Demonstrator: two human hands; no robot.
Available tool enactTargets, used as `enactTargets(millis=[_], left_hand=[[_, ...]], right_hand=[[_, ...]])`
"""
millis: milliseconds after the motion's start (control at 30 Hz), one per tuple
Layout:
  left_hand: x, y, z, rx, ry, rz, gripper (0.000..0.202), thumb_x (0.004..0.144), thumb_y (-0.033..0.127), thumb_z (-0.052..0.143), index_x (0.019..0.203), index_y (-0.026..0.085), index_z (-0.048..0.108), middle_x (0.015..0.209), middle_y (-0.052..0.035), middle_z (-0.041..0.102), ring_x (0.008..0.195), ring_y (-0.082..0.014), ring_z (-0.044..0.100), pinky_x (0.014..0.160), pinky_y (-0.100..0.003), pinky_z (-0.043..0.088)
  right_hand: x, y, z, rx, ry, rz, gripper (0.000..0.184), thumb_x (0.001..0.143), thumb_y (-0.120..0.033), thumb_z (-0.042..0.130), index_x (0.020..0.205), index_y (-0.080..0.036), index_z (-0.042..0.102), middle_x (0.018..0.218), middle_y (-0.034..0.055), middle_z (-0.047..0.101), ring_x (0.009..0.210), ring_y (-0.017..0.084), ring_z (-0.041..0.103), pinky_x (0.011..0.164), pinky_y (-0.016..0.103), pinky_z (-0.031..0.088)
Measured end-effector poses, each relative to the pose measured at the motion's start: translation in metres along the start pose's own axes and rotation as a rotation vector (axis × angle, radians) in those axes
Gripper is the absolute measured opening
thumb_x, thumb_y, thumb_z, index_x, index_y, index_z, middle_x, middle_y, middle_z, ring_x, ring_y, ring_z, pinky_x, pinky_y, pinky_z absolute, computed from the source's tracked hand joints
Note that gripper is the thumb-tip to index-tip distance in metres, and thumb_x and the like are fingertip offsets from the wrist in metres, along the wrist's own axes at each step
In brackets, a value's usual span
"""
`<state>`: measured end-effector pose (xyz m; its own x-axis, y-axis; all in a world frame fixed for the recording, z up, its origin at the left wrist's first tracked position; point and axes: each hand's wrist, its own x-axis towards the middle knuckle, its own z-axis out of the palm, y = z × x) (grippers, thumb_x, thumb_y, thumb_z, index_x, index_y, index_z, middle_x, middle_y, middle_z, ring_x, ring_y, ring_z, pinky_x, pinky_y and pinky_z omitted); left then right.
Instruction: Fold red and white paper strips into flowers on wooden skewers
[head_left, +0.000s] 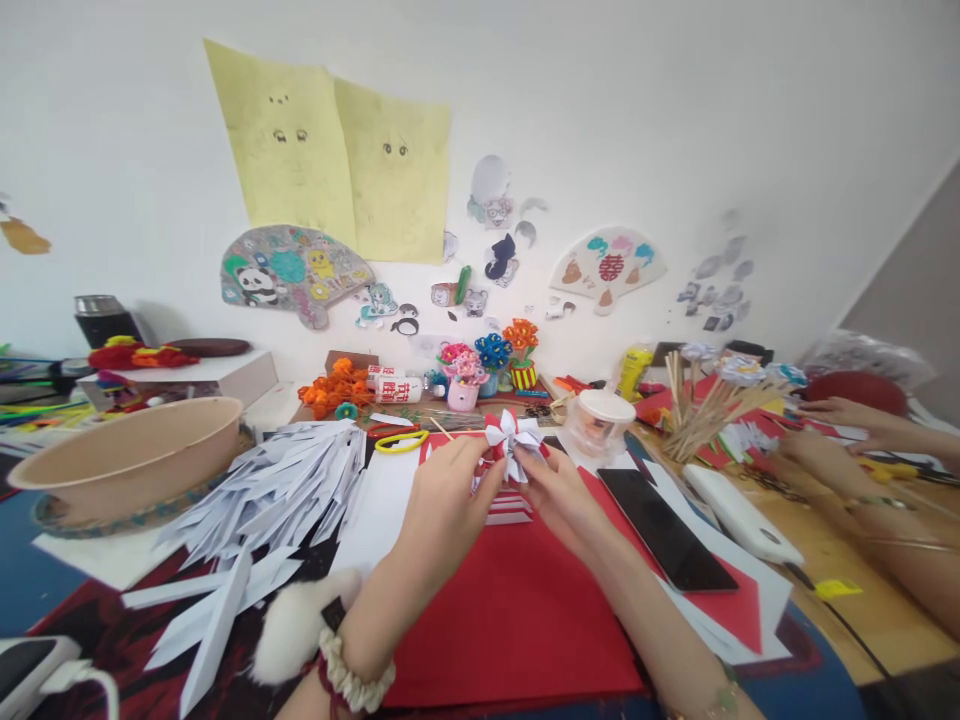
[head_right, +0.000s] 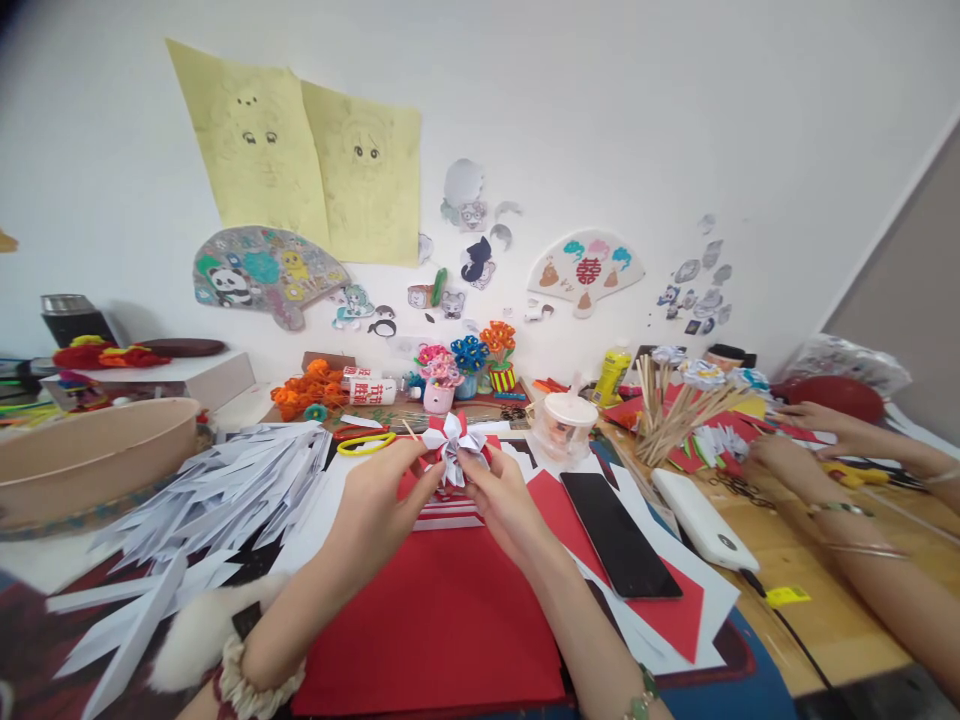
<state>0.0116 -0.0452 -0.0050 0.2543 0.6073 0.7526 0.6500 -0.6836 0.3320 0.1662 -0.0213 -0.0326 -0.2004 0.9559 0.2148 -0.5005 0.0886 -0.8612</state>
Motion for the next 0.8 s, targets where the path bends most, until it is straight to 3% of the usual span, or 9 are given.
enactTargets(millis=[133,333,467,600,800], left_hand=[[0.000,-0.003,0.001,-0.068,0.019,-0.006,0.016,0.092,0.012,0.049,0.099,0.015,0.064,0.091,-0.0053,0.072,0.079,-0.0155,0.065,0.070,-0.024,0.046],[0.001,0.001,-0.001,-0.121,0.091,-0.231,0.012,0.086,0.020,0.057,0.086,0.015,0.069,0.076,-0.0022,0.071,0.064,-0.0133,0.061,0.064,-0.023,0.043],[0.007,0.003,-0.008,-0.354,0.009,-0.398,0.021,0.085,0.029,0.058,0.073,0.015,0.071,0.070,-0.0026,0.071,0.062,-0.0136,0.058,0.059,-0.023,0.042],[0.010,0.003,-0.015,-0.641,-0.064,-0.591,0.029,0.080,0.040,0.063,0.072,0.014,0.072,0.067,-0.0035,0.068,0.054,-0.0119,0.052,0.050,-0.022,0.037],[0.010,0.003,-0.017,-0.810,-0.013,-0.736,0.032,0.067,0.046,0.074,0.067,0.014,0.070,0.067,-0.0024,0.065,0.055,-0.0103,0.047,0.049,-0.021,0.032]], right_hand=[[0.000,0.000,0.000,0.011,-0.040,0.009,0.024,0.077,-0.037,0.077,0.095,-0.021,0.073,0.086,0.0040,0.073,0.076,0.018,0.065,0.073,0.030,0.049],[-0.001,0.002,0.001,-0.028,-0.050,0.004,0.022,0.076,-0.035,0.078,0.091,-0.020,0.073,0.084,0.0031,0.073,0.076,0.018,0.066,0.075,0.030,0.047],[0.000,0.001,0.000,-0.031,-0.062,0.009,0.019,0.078,-0.035,0.076,0.086,-0.018,0.072,0.081,0.0033,0.072,0.074,0.017,0.065,0.076,0.031,0.046],[0.001,-0.001,-0.001,-0.024,-0.123,0.040,0.019,0.079,-0.035,0.075,0.087,-0.018,0.073,0.080,0.0038,0.071,0.074,0.018,0.065,0.077,0.032,0.046],[0.000,-0.001,0.000,0.012,-0.122,0.055,0.015,0.080,-0.034,0.074,0.085,-0.019,0.073,0.078,0.0031,0.070,0.072,0.016,0.063,0.073,0.030,0.046]])
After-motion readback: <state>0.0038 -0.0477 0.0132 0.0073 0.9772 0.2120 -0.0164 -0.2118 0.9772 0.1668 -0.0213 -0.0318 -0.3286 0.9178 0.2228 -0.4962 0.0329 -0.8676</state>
